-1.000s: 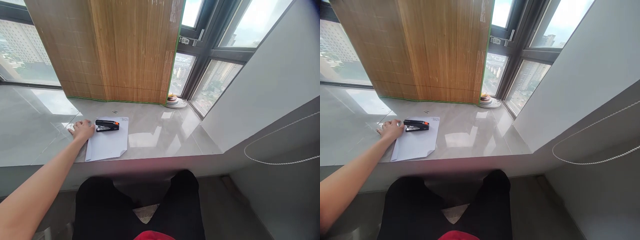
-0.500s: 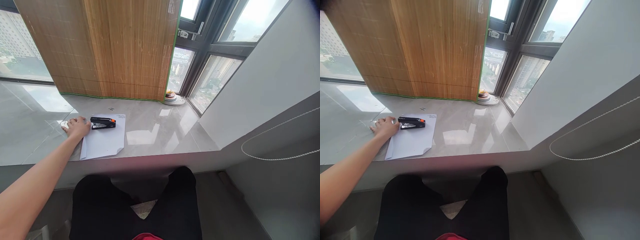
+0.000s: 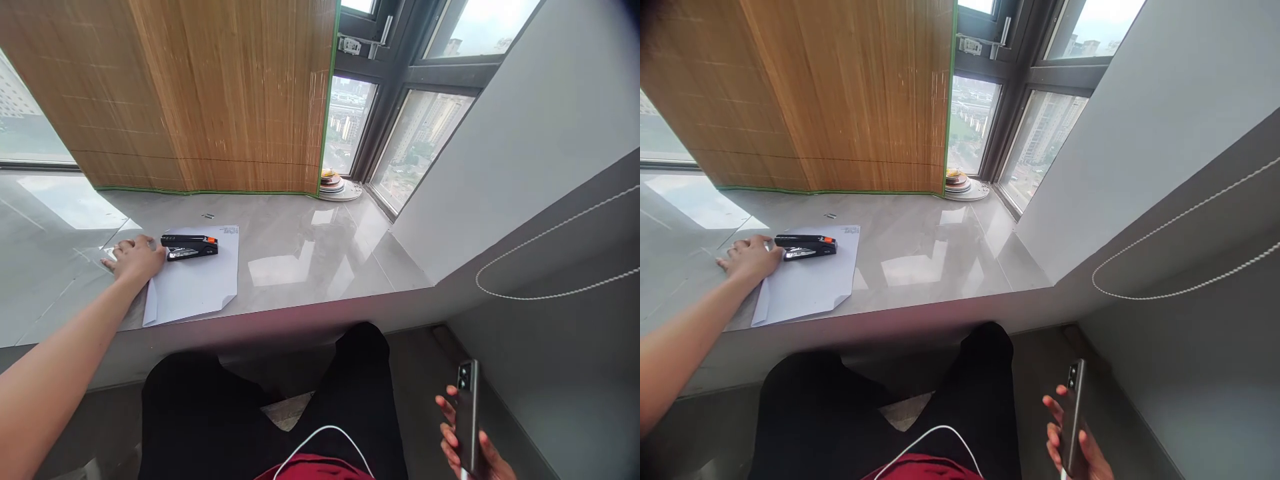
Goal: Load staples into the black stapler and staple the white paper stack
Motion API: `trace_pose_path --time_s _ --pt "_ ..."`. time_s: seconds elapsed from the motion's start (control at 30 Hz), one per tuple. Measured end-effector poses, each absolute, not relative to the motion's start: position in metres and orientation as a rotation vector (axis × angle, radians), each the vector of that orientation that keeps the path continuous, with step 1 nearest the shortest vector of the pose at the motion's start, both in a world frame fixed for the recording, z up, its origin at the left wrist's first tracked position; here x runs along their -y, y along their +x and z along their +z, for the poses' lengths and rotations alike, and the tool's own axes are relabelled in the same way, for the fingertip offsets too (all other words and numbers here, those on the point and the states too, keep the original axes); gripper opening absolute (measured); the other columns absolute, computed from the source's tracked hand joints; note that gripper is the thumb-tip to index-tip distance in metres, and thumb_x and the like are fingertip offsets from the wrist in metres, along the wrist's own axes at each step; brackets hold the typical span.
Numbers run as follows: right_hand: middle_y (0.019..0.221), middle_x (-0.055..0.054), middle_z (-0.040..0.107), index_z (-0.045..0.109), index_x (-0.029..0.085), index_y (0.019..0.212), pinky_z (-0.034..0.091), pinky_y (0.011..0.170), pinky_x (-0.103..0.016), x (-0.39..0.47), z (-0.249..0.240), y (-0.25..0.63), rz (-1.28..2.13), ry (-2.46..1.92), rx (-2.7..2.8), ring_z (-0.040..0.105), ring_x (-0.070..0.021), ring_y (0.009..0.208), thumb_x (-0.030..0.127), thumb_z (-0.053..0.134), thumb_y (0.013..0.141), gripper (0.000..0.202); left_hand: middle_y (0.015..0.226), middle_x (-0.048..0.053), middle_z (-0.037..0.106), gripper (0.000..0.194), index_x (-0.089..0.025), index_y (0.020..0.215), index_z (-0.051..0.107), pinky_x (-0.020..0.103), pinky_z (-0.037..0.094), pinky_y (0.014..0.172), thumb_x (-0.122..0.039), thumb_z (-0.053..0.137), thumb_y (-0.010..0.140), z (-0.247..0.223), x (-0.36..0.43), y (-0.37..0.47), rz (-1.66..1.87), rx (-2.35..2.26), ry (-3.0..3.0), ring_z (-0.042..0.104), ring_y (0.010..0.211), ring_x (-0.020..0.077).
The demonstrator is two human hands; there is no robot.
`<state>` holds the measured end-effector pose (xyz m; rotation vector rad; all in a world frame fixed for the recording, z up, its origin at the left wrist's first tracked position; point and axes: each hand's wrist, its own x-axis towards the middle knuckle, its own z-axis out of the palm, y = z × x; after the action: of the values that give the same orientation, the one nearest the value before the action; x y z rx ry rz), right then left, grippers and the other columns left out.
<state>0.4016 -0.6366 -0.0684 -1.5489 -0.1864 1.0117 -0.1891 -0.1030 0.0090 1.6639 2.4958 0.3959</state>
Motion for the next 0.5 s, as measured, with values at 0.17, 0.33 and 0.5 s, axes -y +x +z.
trace_pose_path --time_s 0.17,0.33,0.5 --pt "0.151 -0.021 0.064 0.068 0.034 0.14 0.061 0.088 -0.063 0.577 -0.058 0.35 1.236 -1.207 0.318 0.075 -0.038 0.103 0.085 0.081 0.068 0.09 0.165 0.034 0.036 0.07 -0.01 0.157 0.048 0.077 0.017 0.124 -0.051 0.041 0.1 0.012 0.102 -0.186 0.365 -2.509 1.652 0.029 0.159 0.0487" --pt "0.154 -0.016 0.062 0.049 0.036 0.158 0.044 0.116 -0.072 0.533 -0.024 0.283 1.475 -0.951 0.425 0.063 -0.0413 0.139 0.045 0.093 0.08 0.09 0.165 0.033 0.036 0.071 -0.01 0.156 0.048 0.077 0.019 0.124 -0.052 0.043 0.098 0.01 0.101 -0.185 0.342 -2.52 1.644 0.028 0.16 0.0478" --pt "0.154 -0.015 0.061 0.047 0.035 0.157 0.049 0.114 -0.068 0.516 -0.008 0.246 1.602 -0.901 0.5 0.062 -0.0398 0.14 0.03 0.093 0.082 0.088 0.163 0.034 0.037 0.071 -0.009 0.154 0.047 0.079 0.023 0.121 -0.052 0.041 0.098 0.005 0.097 -0.187 0.336 -2.555 1.659 0.031 0.157 0.0483"
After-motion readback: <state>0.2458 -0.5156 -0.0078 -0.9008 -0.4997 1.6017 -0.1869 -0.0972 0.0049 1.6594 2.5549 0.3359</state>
